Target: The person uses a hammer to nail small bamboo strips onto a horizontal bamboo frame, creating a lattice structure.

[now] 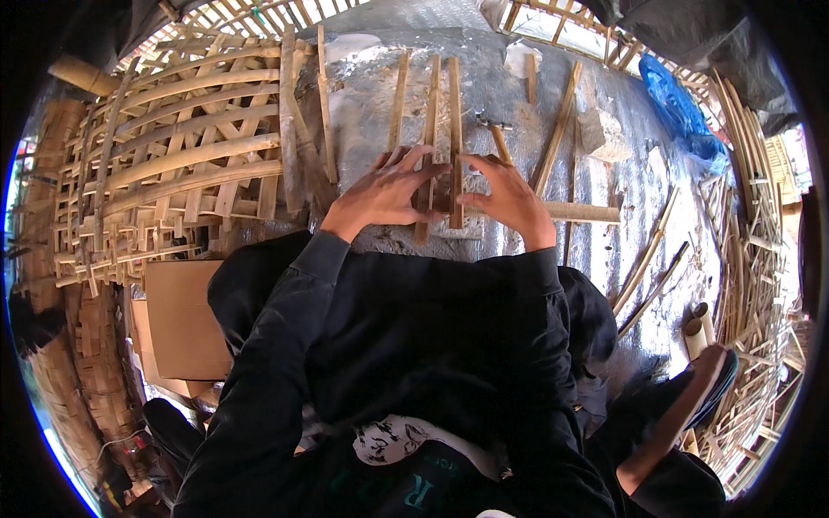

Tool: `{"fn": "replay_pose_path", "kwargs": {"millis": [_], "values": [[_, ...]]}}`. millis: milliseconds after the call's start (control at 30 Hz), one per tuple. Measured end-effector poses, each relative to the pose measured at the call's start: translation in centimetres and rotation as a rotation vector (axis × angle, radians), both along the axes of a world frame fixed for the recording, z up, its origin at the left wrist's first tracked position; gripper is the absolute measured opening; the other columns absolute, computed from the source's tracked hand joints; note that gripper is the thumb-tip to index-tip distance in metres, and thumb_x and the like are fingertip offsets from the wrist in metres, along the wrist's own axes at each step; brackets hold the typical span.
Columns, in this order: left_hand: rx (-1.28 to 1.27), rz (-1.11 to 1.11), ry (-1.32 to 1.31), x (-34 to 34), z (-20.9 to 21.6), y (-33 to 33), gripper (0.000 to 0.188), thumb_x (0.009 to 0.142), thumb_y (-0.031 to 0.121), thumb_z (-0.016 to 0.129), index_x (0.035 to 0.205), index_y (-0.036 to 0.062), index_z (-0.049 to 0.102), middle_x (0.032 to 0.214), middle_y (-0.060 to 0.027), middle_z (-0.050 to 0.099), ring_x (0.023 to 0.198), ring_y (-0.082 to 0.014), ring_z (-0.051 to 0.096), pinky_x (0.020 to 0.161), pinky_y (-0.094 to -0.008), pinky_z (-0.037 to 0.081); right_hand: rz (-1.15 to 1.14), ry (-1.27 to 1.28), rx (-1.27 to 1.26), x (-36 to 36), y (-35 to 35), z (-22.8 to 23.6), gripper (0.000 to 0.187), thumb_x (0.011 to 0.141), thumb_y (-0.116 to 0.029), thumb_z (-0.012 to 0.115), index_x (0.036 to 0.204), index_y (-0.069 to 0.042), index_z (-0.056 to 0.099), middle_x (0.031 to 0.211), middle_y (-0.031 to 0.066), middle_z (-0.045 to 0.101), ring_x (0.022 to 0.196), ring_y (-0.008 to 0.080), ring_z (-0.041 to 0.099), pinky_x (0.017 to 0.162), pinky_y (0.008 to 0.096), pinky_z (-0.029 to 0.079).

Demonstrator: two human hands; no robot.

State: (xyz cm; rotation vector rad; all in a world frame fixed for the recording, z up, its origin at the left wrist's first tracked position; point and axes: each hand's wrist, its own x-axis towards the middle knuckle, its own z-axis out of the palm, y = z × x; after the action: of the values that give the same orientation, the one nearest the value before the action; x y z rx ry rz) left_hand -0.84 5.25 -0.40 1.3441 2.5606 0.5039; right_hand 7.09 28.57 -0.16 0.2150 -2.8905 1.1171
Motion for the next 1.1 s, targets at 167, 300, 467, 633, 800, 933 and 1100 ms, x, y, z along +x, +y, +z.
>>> {"fn": "replay_pose_path", "kwargs": {"millis": [167,300,467,633,800,933,1100], "values": [[-0.134,-0.006,-0.002,0.3,1.4,-1.6,0.105,0.065,0.049,0.089,0.153,0.0254,0.036,0.157,-0.0086,0.025,0.143,-0.0390,0.036,0.113,-0.0584,0.036,0.065,0.033,0.054,1.4,-0.1,-0.1,0.072,0.070,-0.019,0.087,0.136,-0.009,0.058,0.119,0.0175,0.063,0.111,0.0381,0.061,0.094,0.0437,0.048],[-0.034,0.021,-0.081,-0.3,1.0,-4.7,0.102,0.067,0.039,0.090,0.153,0.0248,0.037,0.158,-0.0085,0.024,0.141,-0.0410,0.037,0.110,-0.0540,0.042,0.042,0.025,0.072,2.4,-0.8,0.3,0.074,0.069,-0.018,0.088,0.136,-0.011,0.058,0.117,0.0150,0.061,0.113,0.0360,0.059,0.096,0.0440,0.048],[-0.083,0.224,-0.096,-0.3,0.4,-6.6,0.085,0.080,0.014,0.076,0.154,0.0225,0.035,0.160,-0.0116,0.024,0.136,-0.0373,0.047,0.108,-0.0490,0.045,0.013,0.116,0.119,4.1,-1.7,0.4,0.072,0.070,-0.019,0.087,0.136,-0.012,0.059,0.120,0.0136,0.060,0.114,0.0350,0.058,0.098,0.0446,0.047],[0.038,0.263,-0.212,0.7,0.2,-6.7,0.081,0.082,0.010,0.070,0.154,0.0212,0.035,0.152,-0.0171,0.042,0.135,-0.0355,0.049,0.106,-0.0469,0.045,-0.016,0.186,0.074,5.5,-2.9,-1.1,0.061,0.077,-0.020,0.083,0.133,-0.012,0.061,0.122,0.0124,0.060,0.116,0.0353,0.056,0.099,0.0446,0.046],[0.138,0.240,-0.279,1.3,-0.7,-7.0,0.074,0.084,0.008,0.069,0.152,0.0194,0.040,0.136,-0.0215,0.058,0.128,-0.0365,0.055,0.101,-0.0455,0.047,-0.044,0.288,0.193,6.3,-3.6,-3.1,0.049,0.085,-0.025,0.077,0.131,-0.013,0.064,0.123,0.0098,0.058,0.116,0.0334,0.052,0.101,0.0483,0.042],[0.174,0.294,-0.234,1.9,-0.6,-6.8,0.068,0.085,0.012,0.073,0.147,0.0176,0.045,0.127,-0.0209,0.063,0.119,-0.0372,0.059,0.098,-0.0447,0.048,-0.091,0.317,0.197,7.0,-4.4,-3.3,0.043,0.089,-0.025,0.073,0.129,-0.013,0.065,0.124,0.0087,0.057,0.115,0.0330,0.053,0.100,0.0486,0.042],[0.303,0.310,-0.203,1.2,-2.4,-7.5,0.066,0.084,0.016,0.075,0.144,0.0173,0.048,0.123,-0.0198,0.065,0.117,-0.0383,0.057,0.100,-0.0443,0.047,-0.148,0.383,0.162,7.2,-5.3,-3.2,0.037,0.088,-0.015,0.072,0.124,-0.012,0.067,0.124,0.0102,0.059,0.114,0.0342,0.055,0.099,0.0451,0.043]]}}
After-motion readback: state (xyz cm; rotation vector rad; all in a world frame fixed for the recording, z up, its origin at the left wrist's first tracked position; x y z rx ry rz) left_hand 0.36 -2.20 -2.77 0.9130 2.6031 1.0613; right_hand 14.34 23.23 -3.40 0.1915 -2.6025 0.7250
